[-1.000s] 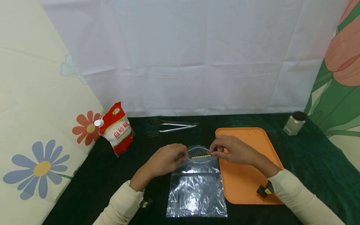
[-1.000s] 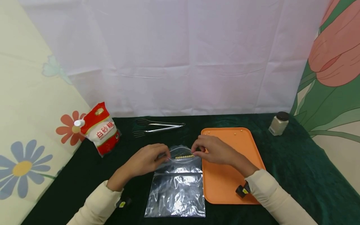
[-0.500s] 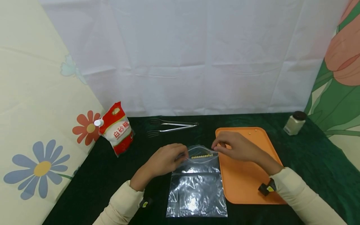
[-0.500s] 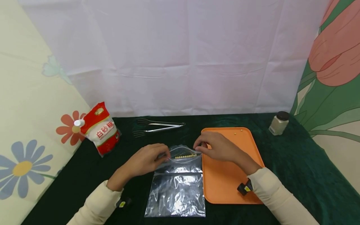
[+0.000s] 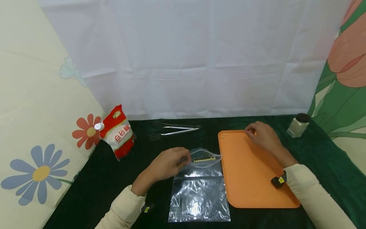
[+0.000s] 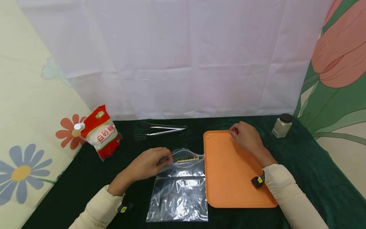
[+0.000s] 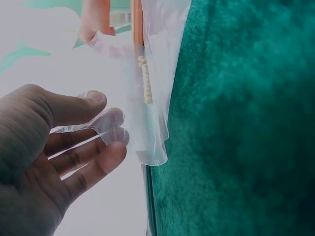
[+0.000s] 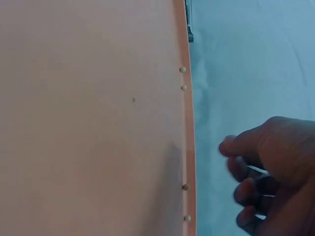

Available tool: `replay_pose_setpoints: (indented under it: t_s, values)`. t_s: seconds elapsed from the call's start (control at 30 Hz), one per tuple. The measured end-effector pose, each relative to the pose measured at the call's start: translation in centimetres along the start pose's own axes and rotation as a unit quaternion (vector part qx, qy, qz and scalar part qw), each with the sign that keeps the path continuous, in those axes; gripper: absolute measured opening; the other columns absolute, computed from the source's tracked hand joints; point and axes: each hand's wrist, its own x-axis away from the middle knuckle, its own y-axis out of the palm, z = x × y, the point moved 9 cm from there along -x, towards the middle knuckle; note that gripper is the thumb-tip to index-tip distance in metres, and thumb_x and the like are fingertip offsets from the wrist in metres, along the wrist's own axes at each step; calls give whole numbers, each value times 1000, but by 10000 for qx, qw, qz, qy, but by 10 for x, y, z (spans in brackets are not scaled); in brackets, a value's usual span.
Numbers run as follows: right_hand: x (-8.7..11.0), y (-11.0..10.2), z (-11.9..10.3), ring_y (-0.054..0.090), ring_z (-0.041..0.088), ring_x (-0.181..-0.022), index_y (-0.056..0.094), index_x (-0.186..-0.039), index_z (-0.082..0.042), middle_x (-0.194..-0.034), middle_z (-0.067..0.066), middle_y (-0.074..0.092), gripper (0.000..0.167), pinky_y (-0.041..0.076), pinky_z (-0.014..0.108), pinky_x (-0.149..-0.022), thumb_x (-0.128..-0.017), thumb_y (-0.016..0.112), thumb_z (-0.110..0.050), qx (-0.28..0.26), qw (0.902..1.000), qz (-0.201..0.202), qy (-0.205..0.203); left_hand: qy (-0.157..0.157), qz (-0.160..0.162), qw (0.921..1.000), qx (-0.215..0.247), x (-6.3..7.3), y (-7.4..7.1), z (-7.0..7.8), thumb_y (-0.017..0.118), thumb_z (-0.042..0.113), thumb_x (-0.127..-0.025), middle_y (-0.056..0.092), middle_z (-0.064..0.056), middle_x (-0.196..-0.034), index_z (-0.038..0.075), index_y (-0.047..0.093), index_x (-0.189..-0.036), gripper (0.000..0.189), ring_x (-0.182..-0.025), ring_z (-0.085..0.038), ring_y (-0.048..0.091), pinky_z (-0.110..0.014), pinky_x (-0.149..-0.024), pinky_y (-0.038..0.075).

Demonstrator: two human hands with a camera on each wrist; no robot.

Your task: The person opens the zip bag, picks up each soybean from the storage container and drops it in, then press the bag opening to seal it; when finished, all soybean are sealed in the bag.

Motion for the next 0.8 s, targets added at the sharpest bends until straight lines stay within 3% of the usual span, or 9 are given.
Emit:
replay_pose_setpoints:
  t_s: [0.33,0.8]
  values:
    - [-1,18,21,55,23,-77,70,-116,-1,-93,11,63,25,47,42,-66,-98,66,-18,131,9957,-829,381,-31,-19,10000,63,1,0,-1,71,12,-92,63,14,-100,20,68,-103,14,-83,-2,56,-24,-72,51]
    - [-1,30,23,55,24,-80,70,-109,-3,-94,11,60,18,47,43,-69,-97,67,-16,121,9965,-749,363,21,12,10000,52,0,0,0,71,12,-92,63,15,-101,21,67,-103,14,-84,-1,56,-24,-73,52]
